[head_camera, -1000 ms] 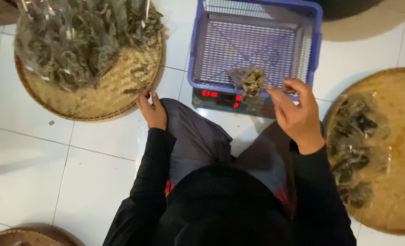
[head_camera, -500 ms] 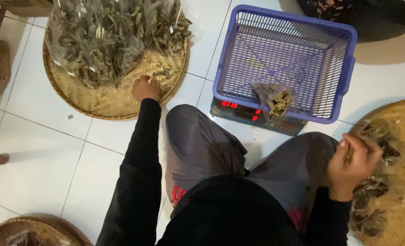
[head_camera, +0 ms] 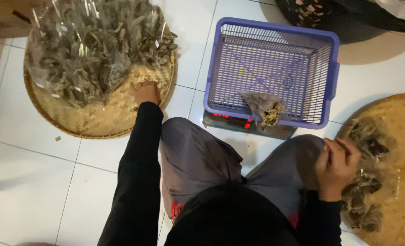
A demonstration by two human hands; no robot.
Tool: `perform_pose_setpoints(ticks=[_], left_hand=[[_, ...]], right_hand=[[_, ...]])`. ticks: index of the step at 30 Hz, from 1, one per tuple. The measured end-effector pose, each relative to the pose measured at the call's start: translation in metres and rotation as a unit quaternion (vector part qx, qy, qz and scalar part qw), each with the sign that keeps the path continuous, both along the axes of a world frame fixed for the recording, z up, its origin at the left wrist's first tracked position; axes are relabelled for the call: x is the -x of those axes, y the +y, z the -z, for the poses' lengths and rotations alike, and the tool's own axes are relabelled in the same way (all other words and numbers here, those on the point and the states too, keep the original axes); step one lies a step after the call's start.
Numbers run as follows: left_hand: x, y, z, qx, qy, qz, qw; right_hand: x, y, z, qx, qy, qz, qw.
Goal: The person sits on the floor and weighs small plastic bags of dried seahorses one at a time on a digital scale set in a blue basket, then moves each weighed bag onto a round bamboo tray. The person repeats this pick-weigh-place cycle for successive bags.
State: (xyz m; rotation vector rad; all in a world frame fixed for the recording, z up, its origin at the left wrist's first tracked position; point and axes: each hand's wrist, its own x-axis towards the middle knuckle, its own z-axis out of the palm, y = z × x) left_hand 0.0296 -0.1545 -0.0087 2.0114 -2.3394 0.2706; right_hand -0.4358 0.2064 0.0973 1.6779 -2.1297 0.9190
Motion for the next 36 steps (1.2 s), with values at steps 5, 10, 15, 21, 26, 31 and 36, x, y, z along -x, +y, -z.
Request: perform_pose_setpoints(ticks=[5,10,15,21,26,31,36], left_hand=[[-0.004,0.007,-0.004,0.077,0.038,0.053,0.995],[0.014,0.030,-0.053,0.091,0.361,0.026,0.928],[0.071,0.118,-0.126,0.070,0.542,0.225,0.806],[0.157,0.157,-0.174,0.042,0.476,0.416,0.773],[0.185,0.147,-0.180,0.063,0.395,0.454,0.796],[0.151,0.142,-0.155,0.041,0.444,0.330,0.832],[0.085,0.141,-0.095,0.143,0.505,0.111,0.844]], right_hand=[[-0.008,-0.004,0.000,0.009,-0.063,0.013,0.998],[-0.011,-0.010,0.008,0.044,-0.084,-0.003,0.996],[-0.013,-0.014,0.021,0.045,-0.071,0.007,0.996],[-0.009,-0.009,0.034,0.063,-0.078,0.027,0.995],[-0.001,0.003,0.038,0.064,-0.079,0.056,0.993],[-0.004,0.003,0.040,0.085,-0.097,0.060,0.990],[-0.014,-0.002,0.032,0.076,-0.107,0.036,0.991]])
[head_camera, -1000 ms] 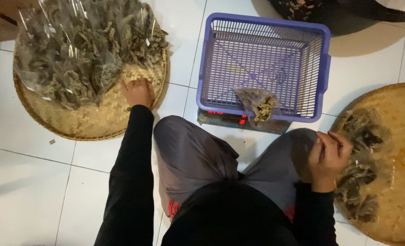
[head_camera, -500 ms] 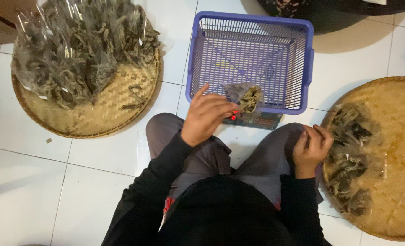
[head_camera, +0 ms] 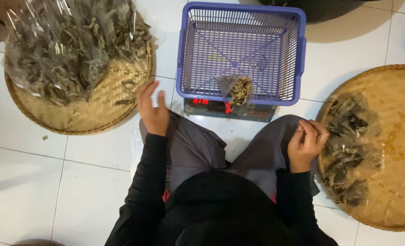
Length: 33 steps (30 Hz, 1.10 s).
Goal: The person sits on the floor and weighs small plastic bags of dried seahorses one at a time on a digital scale set in a blue basket, then moves each weighed bag onto a round bamboo tray. The person repeats this pick-weigh-place cycle for successive bags.
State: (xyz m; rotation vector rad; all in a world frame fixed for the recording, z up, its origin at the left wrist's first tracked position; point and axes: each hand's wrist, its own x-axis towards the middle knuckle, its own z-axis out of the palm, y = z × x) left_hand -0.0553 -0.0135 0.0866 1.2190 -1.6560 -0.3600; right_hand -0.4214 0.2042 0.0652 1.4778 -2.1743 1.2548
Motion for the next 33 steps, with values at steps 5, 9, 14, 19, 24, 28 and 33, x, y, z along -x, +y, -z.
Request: perform_pose_setpoints(ticks=[5,9,14,19,24,28,33], left_hand=[[-0.038,0.014,0.061,-0.126,0.121,-0.084,0.981],[-0.043,0.010,0.084,-0.088,0.064,-0.131,0.985],[-0.039,0.005,0.091,-0.132,0.084,-0.132,0.979],[-0.042,0.005,0.092,-0.110,0.072,-0.140,0.981],[-0.042,0.005,0.094,-0.135,0.074,-0.130,0.980],[-0.045,-0.001,0.101,-0.119,0.058,-0.137,0.982],[-0.054,-0.005,0.109,-0.101,0.035,-0.138,0.985]], right_hand=[[-0.005,-0.015,-0.018,0.024,-0.004,-0.053,0.998],[-0.007,-0.036,-0.047,0.040,0.005,-0.118,0.992],[-0.008,-0.066,-0.099,-0.010,0.157,-0.197,0.968],[-0.026,-0.091,-0.132,-0.092,0.163,-0.298,0.936],[-0.034,-0.116,-0.136,-0.098,0.211,-0.323,0.917],[-0.033,-0.133,-0.127,-0.098,0.186,-0.307,0.928],[0.003,-0.140,-0.130,-0.020,0.048,-0.232,0.971]])
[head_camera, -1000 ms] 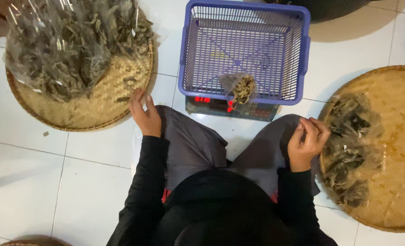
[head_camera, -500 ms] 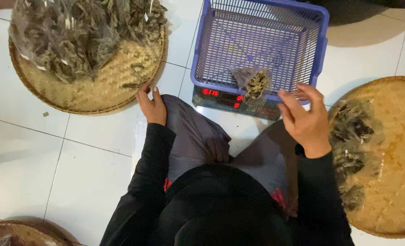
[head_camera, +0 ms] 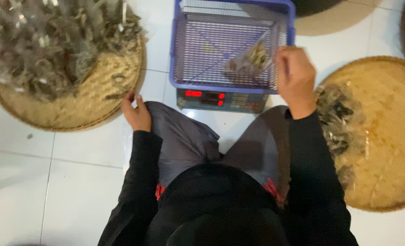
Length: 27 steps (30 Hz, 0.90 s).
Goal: The person sits on the floor and weighs small plastic bags of dried seahorses one at a time on a digital scale set in a blue basket, then moves each weighed bag onto a round bamboo tray. The person repeats this pick-weigh-place cycle for successive bags.
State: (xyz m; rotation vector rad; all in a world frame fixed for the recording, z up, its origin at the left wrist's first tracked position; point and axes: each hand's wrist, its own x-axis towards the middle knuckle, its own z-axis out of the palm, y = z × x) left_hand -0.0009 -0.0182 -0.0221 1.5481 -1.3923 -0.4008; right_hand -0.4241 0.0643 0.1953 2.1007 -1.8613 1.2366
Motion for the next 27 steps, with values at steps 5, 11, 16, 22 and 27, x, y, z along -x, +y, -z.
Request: perform_pose_setpoints(ticks=[5,11,16,22,27], left_hand=[[-0.002,-0.002,-0.003,0.009,0.003,0.017,1.000],[-0.002,-0.002,-0.011,0.007,0.007,0.034,0.999],[-0.004,-0.003,-0.013,0.006,0.034,0.042,0.999],[-0.007,-0.001,-0.015,-0.035,0.051,0.043,0.997],[-0.008,-0.002,-0.007,0.001,0.036,0.050,0.998]], right_hand=[[0.090,0.069,-0.023,0.093,-0.033,0.097,0.990],[0.211,0.207,0.007,-0.007,0.013,0.356,0.934],[0.255,0.316,0.060,-0.108,0.156,0.444,0.875],[0.211,0.369,0.113,-0.070,0.147,0.511,0.844],[0.131,0.375,0.167,-0.146,0.094,0.499,0.849]])
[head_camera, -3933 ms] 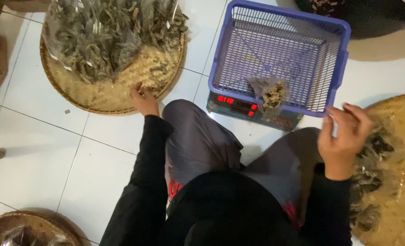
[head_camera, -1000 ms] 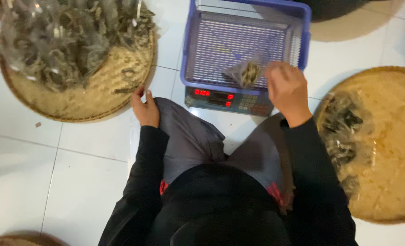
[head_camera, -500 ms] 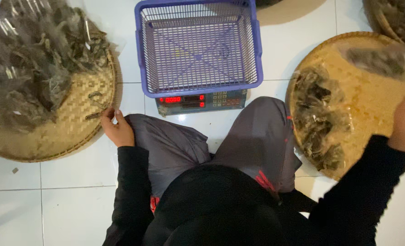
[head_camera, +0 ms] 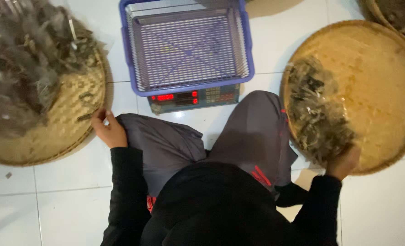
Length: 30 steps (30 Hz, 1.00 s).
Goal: The person sits on the floor and weighs small plastic bags of dried seahorses one at a time on a digital scale set in a blue basket, then moves each weighed bag onto a round bamboo tray. The person repeats this pick-weigh-place cycle for successive bags.
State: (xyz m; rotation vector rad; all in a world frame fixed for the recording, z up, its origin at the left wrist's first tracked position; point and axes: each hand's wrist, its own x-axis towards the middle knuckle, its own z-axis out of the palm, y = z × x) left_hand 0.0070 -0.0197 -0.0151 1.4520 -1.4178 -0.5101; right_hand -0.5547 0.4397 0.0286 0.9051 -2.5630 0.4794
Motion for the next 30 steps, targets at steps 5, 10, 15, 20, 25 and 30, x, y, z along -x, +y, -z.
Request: perform_pose_setpoints(ticks=[5,10,15,20,25,30], left_hand=[[0.006,-0.002,0.008,-0.005,-0.010,-0.019,1.000],[0.005,-0.001,0.008,-0.001,0.011,-0.053,0.999],[-0.034,-0.022,0.006,-0.009,0.100,-0.097,0.990],[-0.105,-0.071,-0.013,0.011,-0.055,-0.175,0.983],[-0.158,-0.125,-0.049,0.007,-0.257,-0.171,0.951],[-0.170,-0.163,-0.077,-0.074,-0.341,-0.092,0.933]], right_hand=[[-0.021,-0.003,0.009,0.001,-0.002,-0.024,1.000],[-0.003,0.003,-0.006,-0.142,-0.023,-0.063,0.988],[0.034,0.010,-0.009,-0.248,-0.120,-0.121,0.954],[0.036,-0.011,0.005,-0.230,-0.051,-0.013,0.972],[-0.020,-0.053,0.001,-0.108,0.018,-0.168,0.980],[-0.089,-0.117,0.020,-0.041,-0.029,-0.289,0.956]])
